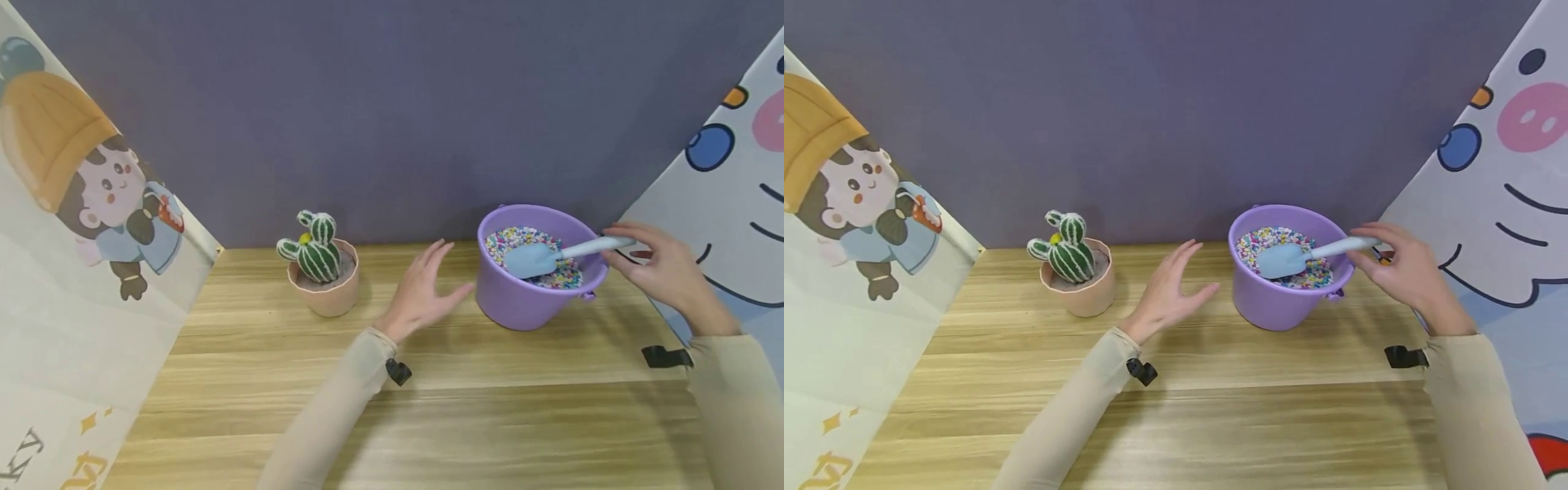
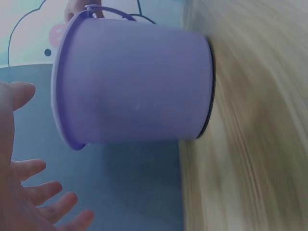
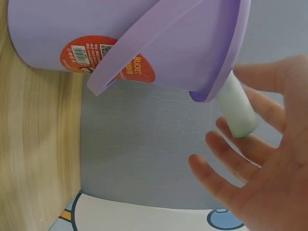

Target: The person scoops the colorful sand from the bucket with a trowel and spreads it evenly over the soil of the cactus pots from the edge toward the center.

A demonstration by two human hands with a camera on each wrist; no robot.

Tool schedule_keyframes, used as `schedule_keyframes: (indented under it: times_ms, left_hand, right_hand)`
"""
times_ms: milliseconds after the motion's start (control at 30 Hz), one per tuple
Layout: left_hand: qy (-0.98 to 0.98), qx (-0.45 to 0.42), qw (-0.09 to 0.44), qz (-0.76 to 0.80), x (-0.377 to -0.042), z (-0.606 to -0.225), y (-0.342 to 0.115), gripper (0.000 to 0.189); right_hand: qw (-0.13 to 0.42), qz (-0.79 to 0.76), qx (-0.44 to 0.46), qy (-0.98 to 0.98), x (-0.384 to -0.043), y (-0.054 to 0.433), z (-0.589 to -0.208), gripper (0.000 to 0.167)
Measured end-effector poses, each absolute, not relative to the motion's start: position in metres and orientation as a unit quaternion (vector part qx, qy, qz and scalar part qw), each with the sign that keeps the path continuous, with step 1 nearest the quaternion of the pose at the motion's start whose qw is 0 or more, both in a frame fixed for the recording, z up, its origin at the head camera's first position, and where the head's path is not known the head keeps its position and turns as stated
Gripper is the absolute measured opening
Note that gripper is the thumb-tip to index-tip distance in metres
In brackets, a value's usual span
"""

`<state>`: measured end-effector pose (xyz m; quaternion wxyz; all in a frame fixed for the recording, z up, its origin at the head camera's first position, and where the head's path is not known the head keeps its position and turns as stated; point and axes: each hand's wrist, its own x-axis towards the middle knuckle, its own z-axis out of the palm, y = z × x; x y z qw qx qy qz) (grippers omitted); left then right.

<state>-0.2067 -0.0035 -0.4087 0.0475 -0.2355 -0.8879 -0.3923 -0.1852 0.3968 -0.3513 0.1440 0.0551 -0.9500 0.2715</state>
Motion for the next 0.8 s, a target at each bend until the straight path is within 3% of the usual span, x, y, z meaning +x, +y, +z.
schedule_keyframes:
  times_ms: [433,800]
  left_hand:
    - [-0.870,-0.235,0.014,-0.432,-0.211,-0.415,0.034,0.099]
    - [-0.857,-0.260,0.038,-0.443,-0.213,-0.411,0.050,0.091]
  right_hand:
    - [0.183,0.203,0.114,-0.955,-0.194,0.386,-0.346,0.044]
    - [0.147,0.179,0.099,-0.968,-0.199,0.382,-0.346,0.042]
